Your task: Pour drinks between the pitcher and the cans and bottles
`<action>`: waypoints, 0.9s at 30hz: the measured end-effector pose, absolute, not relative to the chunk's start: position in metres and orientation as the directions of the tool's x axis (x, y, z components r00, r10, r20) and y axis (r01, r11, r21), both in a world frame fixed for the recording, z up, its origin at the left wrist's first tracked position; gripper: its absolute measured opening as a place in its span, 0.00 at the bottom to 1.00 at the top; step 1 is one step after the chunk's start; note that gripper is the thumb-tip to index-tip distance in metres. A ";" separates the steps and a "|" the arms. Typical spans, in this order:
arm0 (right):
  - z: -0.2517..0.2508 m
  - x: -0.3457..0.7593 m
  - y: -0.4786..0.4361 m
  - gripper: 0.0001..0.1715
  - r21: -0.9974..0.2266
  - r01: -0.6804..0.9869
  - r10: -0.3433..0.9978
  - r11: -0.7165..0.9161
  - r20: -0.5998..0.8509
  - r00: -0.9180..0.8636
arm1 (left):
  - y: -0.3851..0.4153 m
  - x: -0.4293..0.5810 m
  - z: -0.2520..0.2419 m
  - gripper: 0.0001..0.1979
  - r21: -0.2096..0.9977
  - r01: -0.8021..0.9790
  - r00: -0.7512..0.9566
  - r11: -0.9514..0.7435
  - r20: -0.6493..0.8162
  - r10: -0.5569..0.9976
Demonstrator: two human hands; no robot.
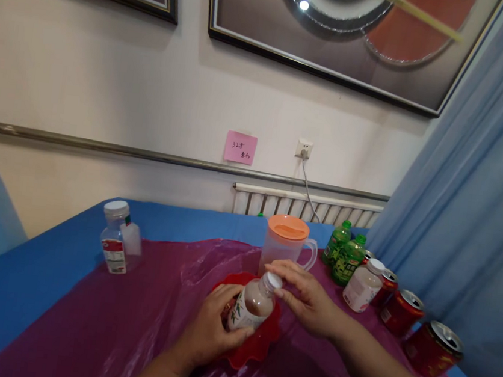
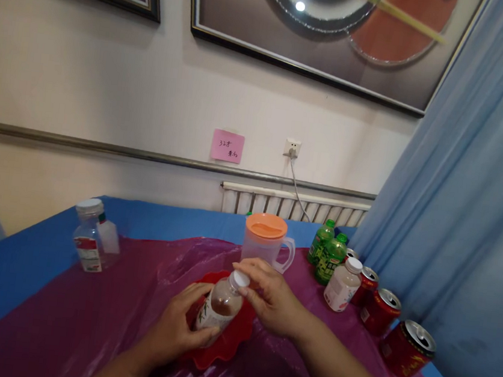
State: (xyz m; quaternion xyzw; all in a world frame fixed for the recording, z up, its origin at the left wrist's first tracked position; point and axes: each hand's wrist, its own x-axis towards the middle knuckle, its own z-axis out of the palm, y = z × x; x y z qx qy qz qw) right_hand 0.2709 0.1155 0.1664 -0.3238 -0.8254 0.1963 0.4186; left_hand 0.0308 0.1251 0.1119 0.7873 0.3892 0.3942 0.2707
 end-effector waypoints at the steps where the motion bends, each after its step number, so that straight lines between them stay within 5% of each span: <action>1: 0.168 0.271 0.115 0.25 -0.593 0.369 0.695 0.716 0.557 -0.454 | 0.125 0.031 0.112 0.24 0.731 0.403 0.384 -0.551 0.411 0.827; 9: 0.176 0.272 0.112 0.24 -0.539 0.397 0.665 0.743 0.530 -0.526 | 0.124 0.031 0.110 0.25 0.732 0.398 0.412 -0.553 0.396 0.820; 17: 0.166 0.270 0.118 0.18 -0.612 0.392 0.726 0.687 0.549 -0.414 | 0.125 0.031 0.107 0.26 0.727 0.400 0.424 -0.558 0.393 0.816; 24: 0.154 0.255 0.116 0.29 -0.668 0.506 0.821 0.546 0.547 -0.164 | 0.123 0.032 0.109 0.24 0.723 0.391 0.443 -0.570 0.395 0.805; 27: 0.149 0.251 0.113 0.36 -0.777 0.312 0.836 0.547 0.525 -0.161 | 0.122 0.032 0.109 0.25 0.725 0.389 0.439 -0.569 0.397 0.806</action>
